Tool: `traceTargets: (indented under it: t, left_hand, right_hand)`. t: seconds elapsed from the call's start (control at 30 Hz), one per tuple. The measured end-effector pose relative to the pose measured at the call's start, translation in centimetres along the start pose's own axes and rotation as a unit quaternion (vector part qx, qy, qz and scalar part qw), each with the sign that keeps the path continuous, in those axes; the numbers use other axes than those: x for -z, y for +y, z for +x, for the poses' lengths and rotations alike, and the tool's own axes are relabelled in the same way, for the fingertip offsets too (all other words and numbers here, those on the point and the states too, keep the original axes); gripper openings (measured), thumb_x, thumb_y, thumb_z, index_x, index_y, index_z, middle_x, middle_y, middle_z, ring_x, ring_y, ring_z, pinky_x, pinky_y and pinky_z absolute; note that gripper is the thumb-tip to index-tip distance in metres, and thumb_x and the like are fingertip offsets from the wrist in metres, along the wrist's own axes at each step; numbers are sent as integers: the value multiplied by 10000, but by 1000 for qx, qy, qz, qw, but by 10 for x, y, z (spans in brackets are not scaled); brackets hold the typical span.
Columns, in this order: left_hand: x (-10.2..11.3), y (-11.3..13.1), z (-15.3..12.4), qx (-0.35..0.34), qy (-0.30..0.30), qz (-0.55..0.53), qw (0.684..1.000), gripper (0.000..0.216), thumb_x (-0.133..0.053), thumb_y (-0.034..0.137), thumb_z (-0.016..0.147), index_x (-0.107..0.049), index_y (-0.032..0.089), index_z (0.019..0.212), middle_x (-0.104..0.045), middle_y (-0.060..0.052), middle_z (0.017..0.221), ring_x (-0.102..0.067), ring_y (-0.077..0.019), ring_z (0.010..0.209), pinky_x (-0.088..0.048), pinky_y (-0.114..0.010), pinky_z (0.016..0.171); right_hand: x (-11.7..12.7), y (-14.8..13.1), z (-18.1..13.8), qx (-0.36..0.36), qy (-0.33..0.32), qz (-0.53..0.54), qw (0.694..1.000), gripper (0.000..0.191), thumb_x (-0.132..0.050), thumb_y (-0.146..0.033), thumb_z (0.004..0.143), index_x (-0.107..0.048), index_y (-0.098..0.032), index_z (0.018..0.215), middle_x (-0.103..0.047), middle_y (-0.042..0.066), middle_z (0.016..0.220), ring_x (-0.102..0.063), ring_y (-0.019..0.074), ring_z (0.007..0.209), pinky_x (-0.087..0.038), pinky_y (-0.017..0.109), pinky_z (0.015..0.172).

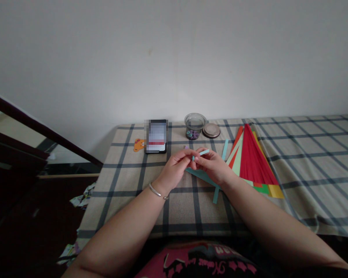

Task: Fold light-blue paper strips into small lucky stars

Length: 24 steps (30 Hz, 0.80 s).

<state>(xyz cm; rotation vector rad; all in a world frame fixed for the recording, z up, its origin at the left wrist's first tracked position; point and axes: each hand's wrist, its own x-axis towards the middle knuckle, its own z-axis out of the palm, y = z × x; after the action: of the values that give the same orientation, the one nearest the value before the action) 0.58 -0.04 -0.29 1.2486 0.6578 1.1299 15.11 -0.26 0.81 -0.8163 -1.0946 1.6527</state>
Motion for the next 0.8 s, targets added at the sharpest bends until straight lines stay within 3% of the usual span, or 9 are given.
traceTargets:
  t: [0.23,0.37,0.47,0.67,0.8]
  left_hand:
    - [-3,5,-3,-37,2,87,996,231,-502,319,901,-687,193,955,-439,50,532,-411,-84,497,-377,-210,513]
    - [-1,6,-4,-74,33,149,986,267,-458,270,919,-683,182,1032,-576,2,686,-510,-103,616,-454,-237,624]
    - [0,7,-4,-98,53,199,974,299,-436,268,937,-665,189,1113,-646,-32,822,-543,-113,668,-474,-249,670]
    - [-1,10,-8,-112,47,240,963,279,-483,296,931,-627,203,1150,-667,-76,1079,-608,-131,780,-507,-253,715]
    - [0,9,-7,-126,45,276,952,253,-502,292,925,-628,212,1129,-668,-75,1101,-632,-158,874,-519,-285,782]
  right_hand:
    - [1,1,-1,-5,6,-7,1000,282,-799,-422,653,-621,-222,746,-662,-30,565,-593,140,550,-415,292,587]
    - [3,4,1,3,17,3,1000,265,-792,-415,666,-633,-221,750,-663,-28,618,-604,142,607,-444,306,638]
    - [4,4,2,13,51,-18,998,266,-793,-426,660,-650,-214,735,-656,-23,640,-572,125,588,-419,277,591]
    - [1,-1,2,27,88,-62,994,284,-803,-438,633,-647,-203,667,-621,-28,598,-505,97,540,-388,248,545]
    - [-1,-3,2,23,95,-66,993,324,-812,-472,592,-645,-202,657,-603,-32,573,-492,98,527,-392,250,539]
